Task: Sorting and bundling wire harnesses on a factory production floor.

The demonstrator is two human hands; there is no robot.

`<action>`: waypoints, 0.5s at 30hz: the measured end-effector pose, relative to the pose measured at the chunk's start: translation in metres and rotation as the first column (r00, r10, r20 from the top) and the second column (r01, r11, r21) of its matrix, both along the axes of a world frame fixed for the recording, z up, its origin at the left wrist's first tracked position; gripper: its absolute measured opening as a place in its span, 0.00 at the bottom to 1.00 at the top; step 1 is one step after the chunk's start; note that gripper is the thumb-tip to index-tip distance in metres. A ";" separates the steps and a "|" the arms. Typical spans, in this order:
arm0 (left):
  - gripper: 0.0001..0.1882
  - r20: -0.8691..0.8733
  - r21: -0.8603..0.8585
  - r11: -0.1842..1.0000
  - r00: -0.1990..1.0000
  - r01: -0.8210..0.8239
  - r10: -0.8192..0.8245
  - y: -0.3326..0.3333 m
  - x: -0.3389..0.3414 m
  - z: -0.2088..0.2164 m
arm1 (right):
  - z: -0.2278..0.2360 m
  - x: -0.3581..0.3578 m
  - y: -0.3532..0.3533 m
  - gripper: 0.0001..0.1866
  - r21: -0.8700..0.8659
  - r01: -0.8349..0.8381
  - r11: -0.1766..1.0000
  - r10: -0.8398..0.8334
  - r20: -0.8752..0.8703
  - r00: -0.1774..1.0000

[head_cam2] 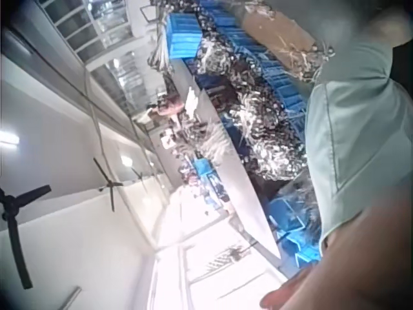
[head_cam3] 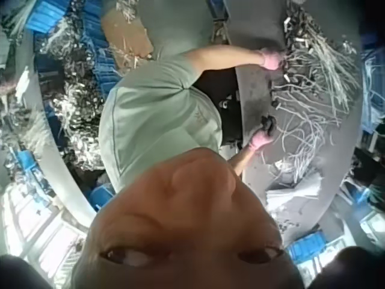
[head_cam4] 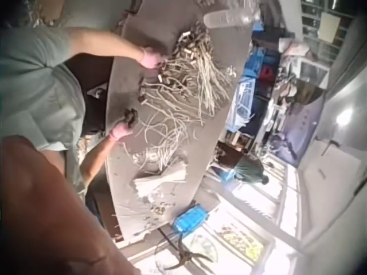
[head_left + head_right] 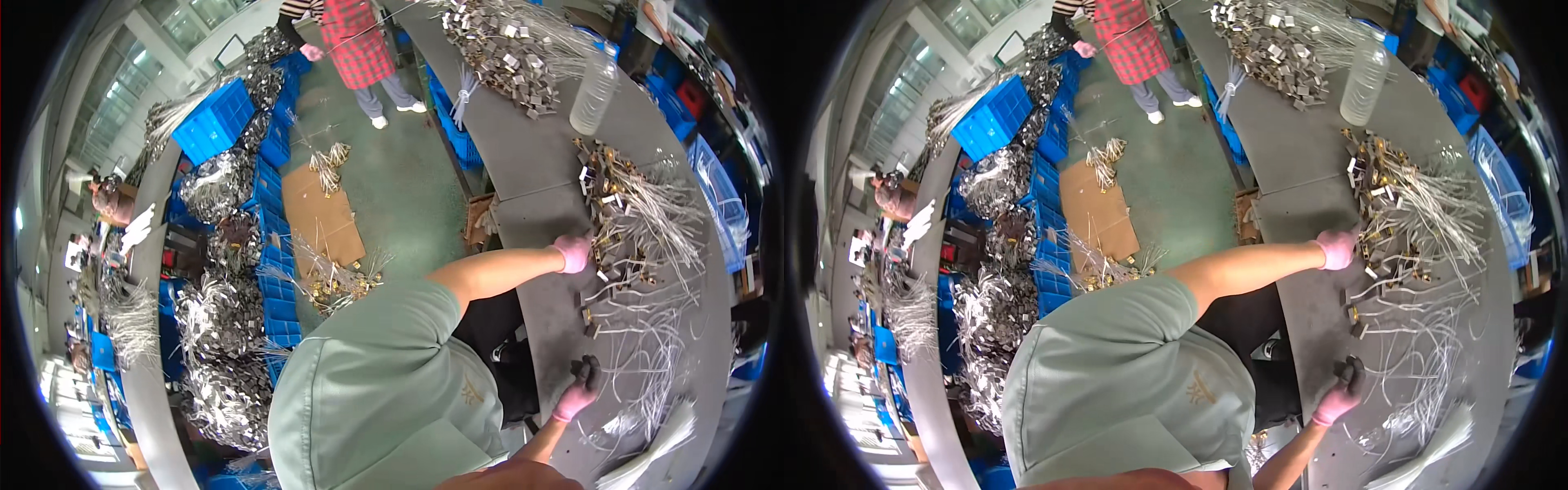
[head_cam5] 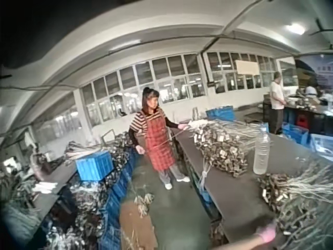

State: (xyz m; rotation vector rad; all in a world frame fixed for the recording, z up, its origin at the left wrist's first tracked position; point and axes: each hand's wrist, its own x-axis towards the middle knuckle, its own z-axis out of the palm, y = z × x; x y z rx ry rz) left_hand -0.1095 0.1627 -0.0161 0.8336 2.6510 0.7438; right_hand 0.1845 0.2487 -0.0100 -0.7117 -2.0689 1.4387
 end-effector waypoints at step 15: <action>0.12 0.734 0.440 0.867 0.650 -0.235 -0.196 -0.218 0.031 0.013 | -0.119 -0.245 -0.008 0.16 -0.790 -0.404 0.461 0.214 -0.343 0.915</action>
